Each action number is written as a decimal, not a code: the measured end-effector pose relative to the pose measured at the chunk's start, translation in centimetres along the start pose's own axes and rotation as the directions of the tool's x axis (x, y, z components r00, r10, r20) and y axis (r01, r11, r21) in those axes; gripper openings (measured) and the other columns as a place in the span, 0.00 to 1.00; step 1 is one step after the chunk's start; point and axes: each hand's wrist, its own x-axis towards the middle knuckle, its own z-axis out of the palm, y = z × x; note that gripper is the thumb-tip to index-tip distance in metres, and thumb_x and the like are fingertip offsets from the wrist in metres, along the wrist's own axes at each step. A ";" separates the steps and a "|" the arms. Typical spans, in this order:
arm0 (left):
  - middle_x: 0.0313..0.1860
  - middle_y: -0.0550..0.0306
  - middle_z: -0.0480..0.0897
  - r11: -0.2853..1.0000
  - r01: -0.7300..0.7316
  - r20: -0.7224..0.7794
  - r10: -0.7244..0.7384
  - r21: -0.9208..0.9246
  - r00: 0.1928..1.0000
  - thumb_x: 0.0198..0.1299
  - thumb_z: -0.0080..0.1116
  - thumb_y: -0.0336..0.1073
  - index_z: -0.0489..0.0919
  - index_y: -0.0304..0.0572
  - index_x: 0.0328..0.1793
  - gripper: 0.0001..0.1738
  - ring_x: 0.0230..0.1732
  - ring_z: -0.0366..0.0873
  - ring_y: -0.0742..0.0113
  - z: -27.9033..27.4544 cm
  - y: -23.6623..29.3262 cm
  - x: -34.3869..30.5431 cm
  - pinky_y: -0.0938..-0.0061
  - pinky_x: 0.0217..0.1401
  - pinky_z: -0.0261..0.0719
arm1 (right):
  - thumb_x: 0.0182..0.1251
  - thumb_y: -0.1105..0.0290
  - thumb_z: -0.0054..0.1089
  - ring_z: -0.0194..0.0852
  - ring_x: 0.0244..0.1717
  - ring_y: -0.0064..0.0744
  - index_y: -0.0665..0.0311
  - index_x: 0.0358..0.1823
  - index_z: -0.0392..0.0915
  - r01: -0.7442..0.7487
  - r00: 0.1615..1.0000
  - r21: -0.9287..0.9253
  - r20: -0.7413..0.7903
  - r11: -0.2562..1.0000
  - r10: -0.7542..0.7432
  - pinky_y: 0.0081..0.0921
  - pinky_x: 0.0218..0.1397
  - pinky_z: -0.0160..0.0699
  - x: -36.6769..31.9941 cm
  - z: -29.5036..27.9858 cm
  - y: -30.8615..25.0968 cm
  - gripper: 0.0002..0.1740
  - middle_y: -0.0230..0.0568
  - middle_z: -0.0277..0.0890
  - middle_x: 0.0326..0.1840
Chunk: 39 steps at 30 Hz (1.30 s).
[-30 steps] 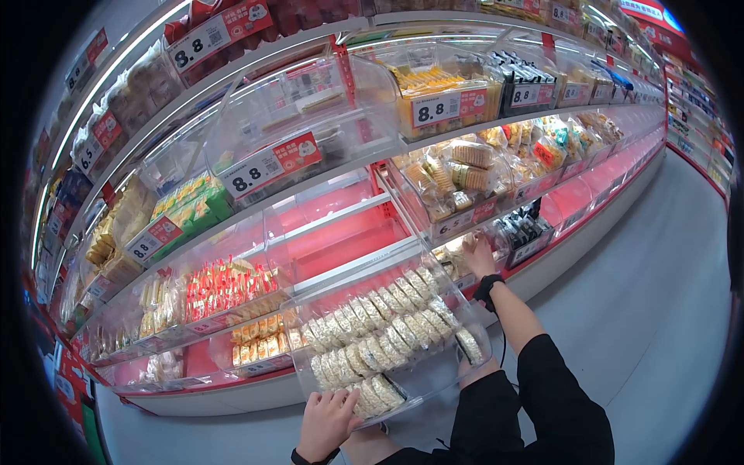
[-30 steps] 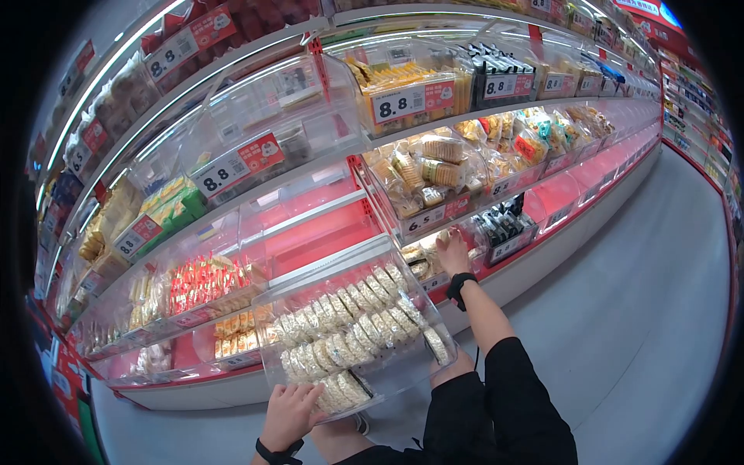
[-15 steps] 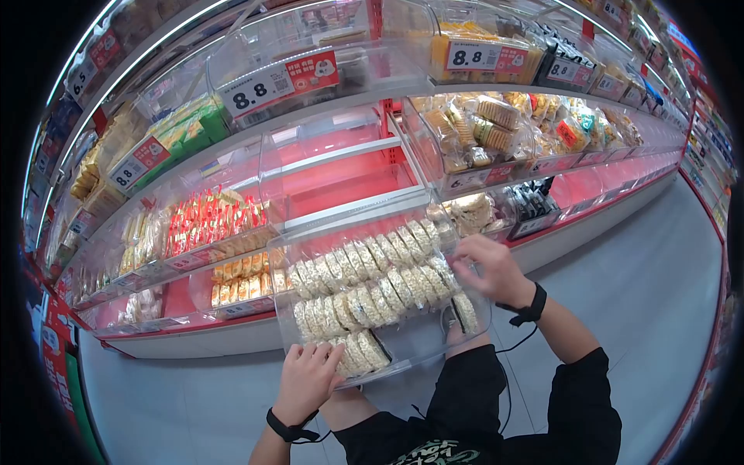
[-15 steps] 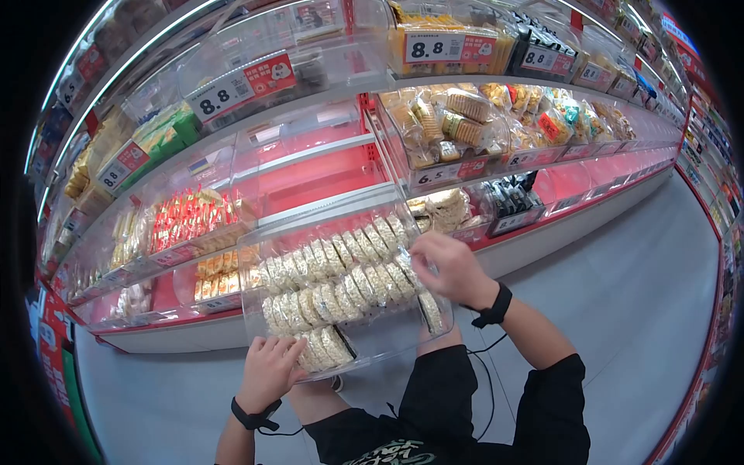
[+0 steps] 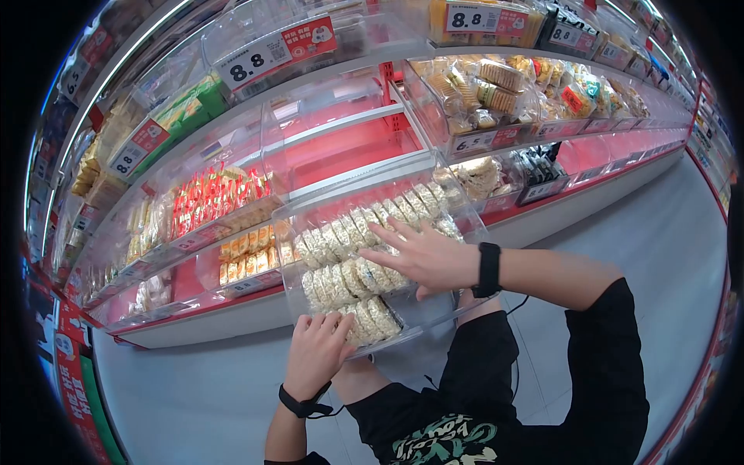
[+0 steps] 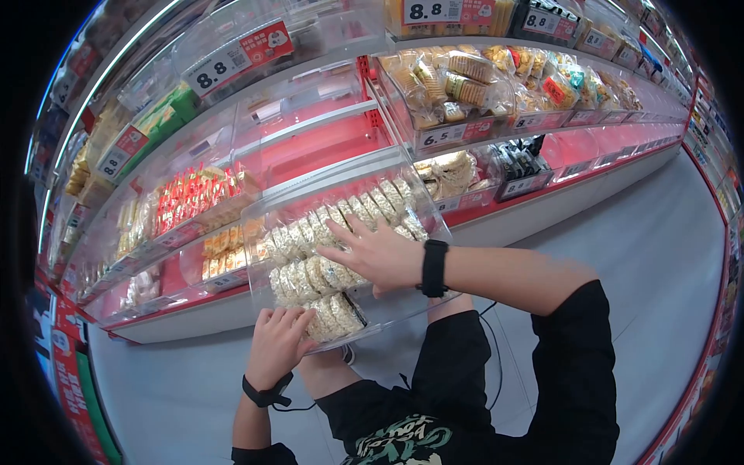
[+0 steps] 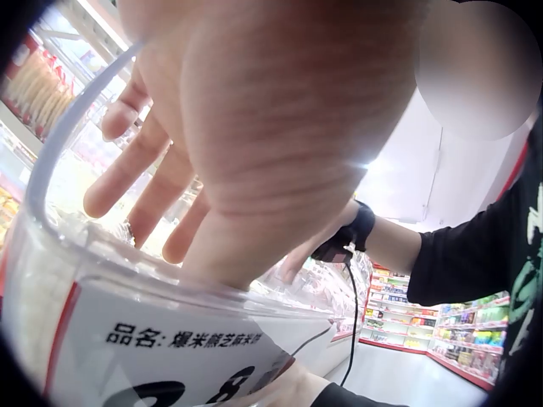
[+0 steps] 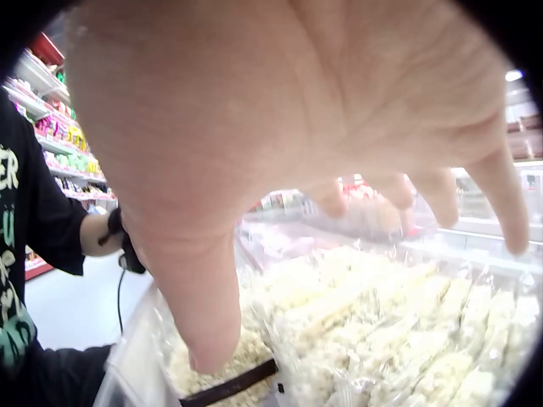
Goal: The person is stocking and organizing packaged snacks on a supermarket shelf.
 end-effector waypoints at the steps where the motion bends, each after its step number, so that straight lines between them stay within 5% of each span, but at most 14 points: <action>1: 0.50 0.62 0.80 1.000 -0.001 -0.004 0.001 -0.006 1.000 0.43 0.75 0.43 0.78 0.48 0.60 0.35 0.52 0.76 0.62 0.0 0.0 0.0 0.64 0.55 0.67 | 0.41 0.54 0.82 0.54 0.74 0.66 0.52 0.77 0.57 0.004 1.000 -0.056 0.029 0.998 -0.003 0.64 0.52 0.77 0.8 1.3 -0.4 0.59 0.61 0.55 0.76; 3: 0.51 0.62 0.80 1.000 -0.001 -0.018 0.001 -0.005 1.000 0.43 0.74 0.43 0.78 0.48 0.60 0.35 0.52 0.76 0.62 0.1 -0.2 -0.1 0.64 0.55 0.67 | 0.49 0.55 0.77 0.53 0.74 0.66 0.50 0.77 0.58 0.020 0.997 -0.168 0.081 0.986 -0.007 0.68 0.50 0.76 2.3 4.6 -1.5 0.53 0.61 0.55 0.75; 6: 0.51 0.62 0.80 1.000 -0.002 -0.030 0.002 0.006 1.000 0.43 0.74 0.44 0.78 0.49 0.61 0.35 0.52 0.76 0.62 0.4 -0.4 -0.3 0.64 0.55 0.68 | 0.60 0.57 0.64 0.53 0.73 0.64 0.48 0.77 0.59 -0.140 0.979 -0.268 -0.181 0.953 0.093 0.73 0.45 0.73 3.4 8.4 -3.0 0.42 0.61 0.56 0.73; 7: 0.51 0.62 0.80 1.000 -0.003 -0.035 0.003 0.007 0.999 0.43 0.74 0.44 0.78 0.49 0.61 0.35 0.51 0.76 0.62 0.5 -0.4 -0.3 0.64 0.55 0.68 | 0.66 0.58 0.55 0.59 0.69 0.61 0.50 0.75 0.62 -0.112 0.986 -0.299 -0.154 0.948 0.067 0.67 0.46 0.76 3.0 8.3 -2.6 0.34 0.60 0.62 0.68; 14: 0.49 0.62 0.79 1.000 -0.026 -0.049 0.026 0.006 0.998 0.48 0.71 0.44 0.78 0.47 0.60 0.31 0.51 0.75 0.64 0.5 -0.6 -0.5 0.65 0.55 0.67 | 0.61 0.65 0.59 0.69 0.57 0.50 0.57 0.60 0.71 -0.128 0.986 -0.168 -0.127 0.977 0.107 0.47 0.39 0.81 0.7 6.6 -4.0 0.24 0.51 0.71 0.51; 18: 0.51 0.64 0.81 1.000 -0.002 -0.056 0.002 0.001 0.998 0.44 0.74 0.46 0.79 0.50 0.59 0.33 0.51 0.76 0.63 1.0 -0.7 -0.5 0.63 0.55 0.67 | 0.47 0.67 0.71 0.70 0.53 0.50 0.55 0.62 0.70 -0.102 0.977 0.063 -0.180 0.993 0.111 0.43 0.39 0.81 -1.1 4.2 -2.7 0.36 0.48 0.69 0.52; 19: 0.51 0.64 0.81 1.000 0.004 -0.048 -0.004 -0.003 0.999 0.43 0.74 0.46 0.79 0.50 0.59 0.33 0.51 0.76 0.63 0.9 -0.6 -0.5 0.63 0.56 0.67 | 0.41 0.67 0.76 0.70 0.56 0.52 0.54 0.63 0.70 -0.125 0.977 0.156 -0.150 0.980 0.149 0.42 0.45 0.81 -1.3 3.4 -2.5 0.41 0.49 0.68 0.55; 24: 0.51 0.64 0.81 1.000 0.001 -0.068 0.000 0.006 0.998 0.43 0.75 0.45 0.79 0.50 0.58 0.33 0.51 0.76 0.64 0.6 -0.5 -0.4 0.64 0.55 0.67 | 0.44 0.63 0.80 0.69 0.62 0.51 0.57 0.64 0.69 -0.096 0.885 0.478 -0.360 0.873 0.295 0.39 0.61 0.73 -2.5 -1.7 0.0 0.42 0.49 0.69 0.57; 26: 0.51 0.64 0.81 1.000 0.005 -0.072 -0.006 -0.008 0.997 0.43 0.75 0.44 0.79 0.49 0.58 0.33 0.51 0.76 0.64 0.7 -0.5 -0.4 0.64 0.55 0.67 | 0.45 0.64 0.80 0.70 0.61 0.49 0.59 0.64 0.69 -0.121 0.812 0.619 -0.388 0.776 0.436 0.39 0.62 0.72 -3.2 -4.3 1.5 0.42 0.48 0.70 0.56; 27: 0.50 0.63 0.81 1.000 0.002 -0.075 -0.003 -0.016 0.997 0.42 0.75 0.44 0.79 0.49 0.57 0.32 0.50 0.76 0.63 0.6 -0.5 -0.3 0.64 0.55 0.67 | 0.49 0.66 0.79 0.72 0.59 0.40 0.60 0.65 0.67 -0.143 0.776 0.648 -0.395 0.748 0.491 0.35 0.62 0.74 -3.9 -5.4 2.4 0.41 0.46 0.73 0.56; 30: 0.50 0.63 0.81 0.999 0.017 -0.053 -0.019 -0.027 0.998 0.42 0.75 0.44 0.79 0.48 0.57 0.32 0.50 0.75 0.63 0.3 -0.3 -0.2 0.64 0.54 0.66 | 0.54 0.65 0.78 0.76 0.54 0.31 0.59 0.65 0.66 -0.013 0.608 0.924 -0.296 0.382 0.737 0.28 0.57 0.79 -6.9 -5.2 6.6 0.38 0.42 0.74 0.58; 34: 0.48 0.62 0.80 1.000 0.003 -0.037 -0.003 -0.009 0.999 0.45 0.73 0.44 0.77 0.49 0.58 0.32 0.49 0.75 0.63 -0.1 -0.2 0.0 0.63 0.54 0.66 | 0.58 0.68 0.76 0.81 0.48 0.27 0.59 0.65 0.64 0.209 0.287 0.977 -0.099 0.039 0.953 0.25 0.44 0.86 -12.3 -1.7 12.6 0.36 0.38 0.76 0.54; 36: 0.48 0.62 0.81 1.000 0.018 -0.027 -0.019 -0.019 0.999 0.42 0.75 0.43 0.79 0.48 0.57 0.32 0.49 0.75 0.63 -0.2 0.0 0.1 0.63 0.54 0.66 | 0.58 0.68 0.77 0.80 0.49 0.28 0.59 0.65 0.63 0.201 0.082 0.978 -0.081 0.063 0.993 0.26 0.41 0.86 -14.2 3.1 15.0 0.37 0.38 0.75 0.53; 39: 0.49 0.62 0.81 0.999 0.026 -0.015 -0.026 -0.021 1.000 0.41 0.76 0.43 0.80 0.49 0.57 0.32 0.49 0.76 0.62 -0.4 0.1 0.1 0.62 0.54 0.67 | 0.57 0.67 0.77 0.79 0.49 0.29 0.59 0.64 0.63 0.140 -0.112 0.981 -0.118 0.133 0.987 0.27 0.40 0.85 -14.2 10.0 15.8 0.37 0.40 0.73 0.54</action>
